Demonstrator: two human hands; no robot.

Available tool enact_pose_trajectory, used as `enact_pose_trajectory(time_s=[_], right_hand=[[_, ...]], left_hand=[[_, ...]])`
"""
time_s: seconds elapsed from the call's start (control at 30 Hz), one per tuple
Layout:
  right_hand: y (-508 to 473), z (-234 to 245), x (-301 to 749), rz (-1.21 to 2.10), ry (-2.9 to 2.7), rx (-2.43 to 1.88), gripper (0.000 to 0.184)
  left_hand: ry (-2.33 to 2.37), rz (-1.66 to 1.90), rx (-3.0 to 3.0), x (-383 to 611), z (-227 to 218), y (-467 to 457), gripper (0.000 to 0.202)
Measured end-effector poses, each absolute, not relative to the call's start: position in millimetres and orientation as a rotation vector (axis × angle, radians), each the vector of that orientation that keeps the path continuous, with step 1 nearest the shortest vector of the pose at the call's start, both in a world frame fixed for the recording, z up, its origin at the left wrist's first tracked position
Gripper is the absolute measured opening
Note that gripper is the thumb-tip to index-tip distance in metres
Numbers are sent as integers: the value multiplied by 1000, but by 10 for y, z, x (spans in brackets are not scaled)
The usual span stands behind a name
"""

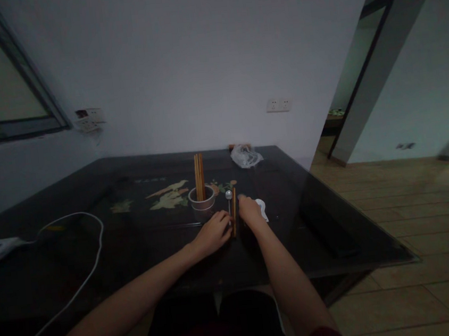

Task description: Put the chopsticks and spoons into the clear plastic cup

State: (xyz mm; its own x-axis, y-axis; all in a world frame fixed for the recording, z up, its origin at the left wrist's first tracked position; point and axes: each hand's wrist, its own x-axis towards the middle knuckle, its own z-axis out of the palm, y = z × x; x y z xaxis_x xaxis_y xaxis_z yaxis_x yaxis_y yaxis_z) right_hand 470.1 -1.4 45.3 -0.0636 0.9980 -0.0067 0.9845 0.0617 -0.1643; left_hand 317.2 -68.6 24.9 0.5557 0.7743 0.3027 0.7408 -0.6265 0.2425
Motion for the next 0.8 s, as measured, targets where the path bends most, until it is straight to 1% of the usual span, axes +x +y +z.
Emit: enact_pose_trajectory(time_s=[0.27, 0.5, 0.6, 0.8], right_hand=[[54, 523, 4763, 192, -2072, -2037, 18], [167, 529, 4706, 304, -2096, -1884, 21], [197, 517, 4589, 262, -2162, -1915, 25], [216, 482, 4395, 83, -2227, -2036, 29]], left_hand=[[1338, 592, 2667, 3159, 241, -691, 26], [1329, 580, 2669, 3173, 138, -649, 42], [1320, 558, 2697, 3178, 126, -634, 45], [1313, 522, 2706, 3183, 126, -619, 46]])
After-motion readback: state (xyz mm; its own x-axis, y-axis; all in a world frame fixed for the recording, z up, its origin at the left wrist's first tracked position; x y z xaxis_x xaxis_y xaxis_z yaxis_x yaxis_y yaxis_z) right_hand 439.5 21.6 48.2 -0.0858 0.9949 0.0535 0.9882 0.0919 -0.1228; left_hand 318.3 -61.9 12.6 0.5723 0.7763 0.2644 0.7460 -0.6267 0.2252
